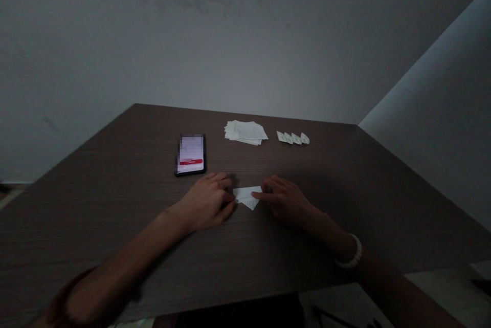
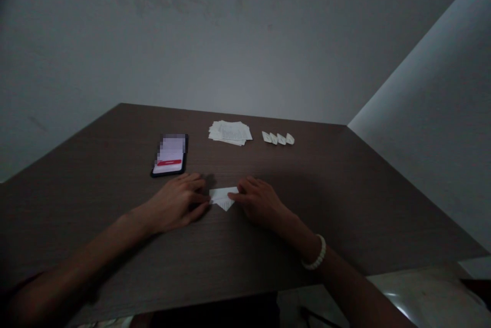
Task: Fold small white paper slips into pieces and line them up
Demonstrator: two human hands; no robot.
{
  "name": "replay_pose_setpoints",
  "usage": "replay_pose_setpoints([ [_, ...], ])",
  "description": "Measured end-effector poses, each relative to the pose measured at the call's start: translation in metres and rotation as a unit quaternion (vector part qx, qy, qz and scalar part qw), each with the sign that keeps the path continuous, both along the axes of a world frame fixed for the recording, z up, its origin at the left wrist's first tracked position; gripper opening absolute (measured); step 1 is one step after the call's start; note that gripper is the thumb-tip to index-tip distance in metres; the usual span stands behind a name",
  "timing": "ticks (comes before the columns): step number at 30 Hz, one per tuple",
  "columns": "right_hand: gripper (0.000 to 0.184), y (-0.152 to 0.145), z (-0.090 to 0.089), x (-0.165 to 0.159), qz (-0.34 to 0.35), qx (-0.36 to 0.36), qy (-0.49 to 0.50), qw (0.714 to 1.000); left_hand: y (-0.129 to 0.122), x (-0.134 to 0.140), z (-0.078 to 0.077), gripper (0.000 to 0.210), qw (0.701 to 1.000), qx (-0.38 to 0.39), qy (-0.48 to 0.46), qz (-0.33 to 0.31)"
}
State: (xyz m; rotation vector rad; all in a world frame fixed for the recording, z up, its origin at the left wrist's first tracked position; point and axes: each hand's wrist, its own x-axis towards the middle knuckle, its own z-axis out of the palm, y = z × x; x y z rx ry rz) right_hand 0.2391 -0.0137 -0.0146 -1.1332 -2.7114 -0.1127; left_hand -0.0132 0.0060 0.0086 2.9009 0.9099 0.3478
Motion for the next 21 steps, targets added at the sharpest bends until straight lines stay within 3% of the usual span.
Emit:
replay_pose_setpoints([
  [3,0.038,-0.003,0.000,0.013,-0.018,-0.013,0.015,1.000,0.000,0.001,-0.001,0.024,1.000,0.000,0.001,0.005],
  [13,0.026,-0.003,-0.001,0.019,-0.049,-0.026,0.067,0.996,0.003,0.002,-0.011,0.028,1.000,0.016,-0.015,0.008],
  [19,0.034,0.000,0.001,0.010,-0.009,-0.061,0.131,0.990,0.004,0.004,-0.014,0.025,1.000,0.003,-0.021,0.013],
  [21,0.027,0.005,0.002,0.006,0.000,-0.066,0.123,0.990,0.004,0.005,-0.014,0.023,1.000,-0.002,-0.025,0.017],
])
